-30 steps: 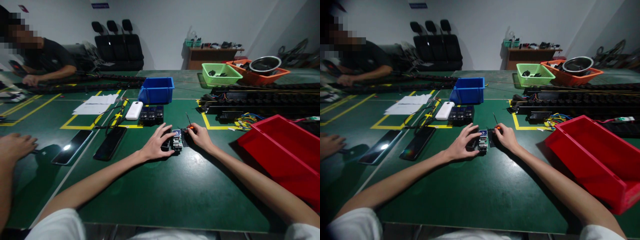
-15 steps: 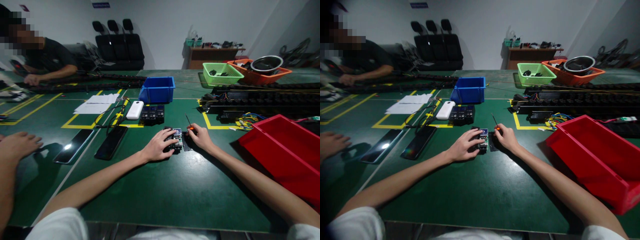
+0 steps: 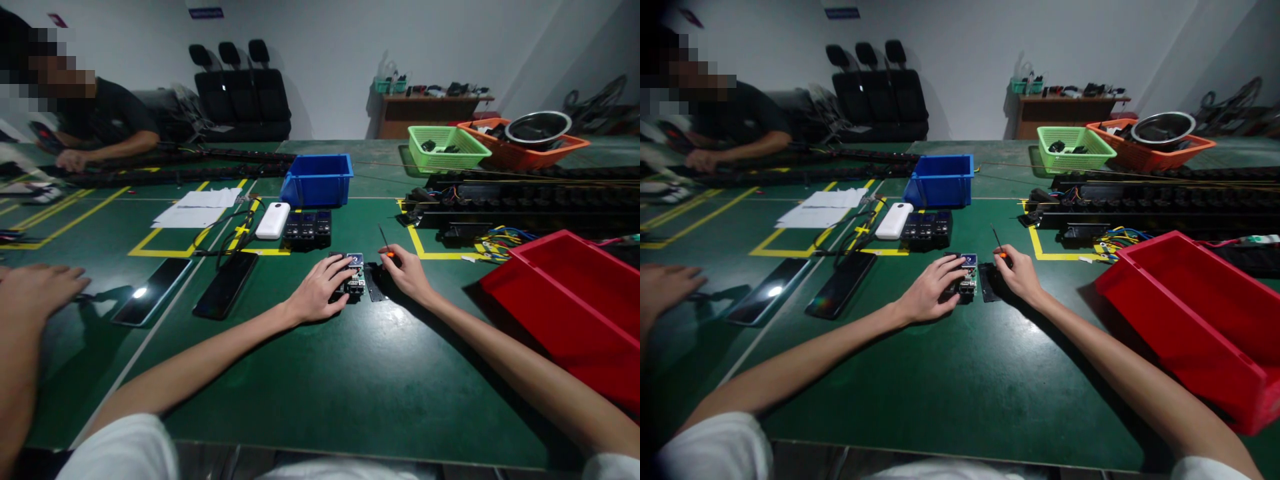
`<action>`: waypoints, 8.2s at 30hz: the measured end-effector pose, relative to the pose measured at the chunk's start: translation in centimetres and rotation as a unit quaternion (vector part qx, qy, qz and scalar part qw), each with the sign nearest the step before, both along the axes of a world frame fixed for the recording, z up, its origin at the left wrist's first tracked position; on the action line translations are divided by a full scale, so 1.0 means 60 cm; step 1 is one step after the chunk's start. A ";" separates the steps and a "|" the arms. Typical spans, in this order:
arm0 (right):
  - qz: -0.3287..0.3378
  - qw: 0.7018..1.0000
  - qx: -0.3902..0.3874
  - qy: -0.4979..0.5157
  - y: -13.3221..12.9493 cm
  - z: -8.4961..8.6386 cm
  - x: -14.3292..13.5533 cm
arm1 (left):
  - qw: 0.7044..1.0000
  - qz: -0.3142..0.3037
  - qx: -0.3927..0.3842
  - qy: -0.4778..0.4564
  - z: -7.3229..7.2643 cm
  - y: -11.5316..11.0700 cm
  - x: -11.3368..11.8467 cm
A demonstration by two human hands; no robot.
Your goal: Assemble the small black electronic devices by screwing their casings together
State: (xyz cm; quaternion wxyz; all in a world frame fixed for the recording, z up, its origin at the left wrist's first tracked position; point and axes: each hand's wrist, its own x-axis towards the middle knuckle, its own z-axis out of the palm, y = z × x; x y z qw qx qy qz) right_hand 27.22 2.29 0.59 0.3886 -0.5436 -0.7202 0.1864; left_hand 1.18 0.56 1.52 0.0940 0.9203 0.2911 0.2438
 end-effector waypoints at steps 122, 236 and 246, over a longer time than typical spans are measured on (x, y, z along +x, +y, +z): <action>0.183 0.926 0.249 -0.216 -0.023 -0.011 -0.013 | 0.464 -0.054 -0.746 -0.475 -0.002 0.039 -0.027; 0.233 0.912 0.310 -0.132 -0.014 -0.011 -0.021 | 0.483 -0.038 -0.760 -0.434 -0.006 0.038 -0.013; 0.231 0.910 0.320 -0.130 -0.014 -0.013 -0.018 | 0.502 -0.003 -0.754 -0.424 -0.005 0.035 -0.014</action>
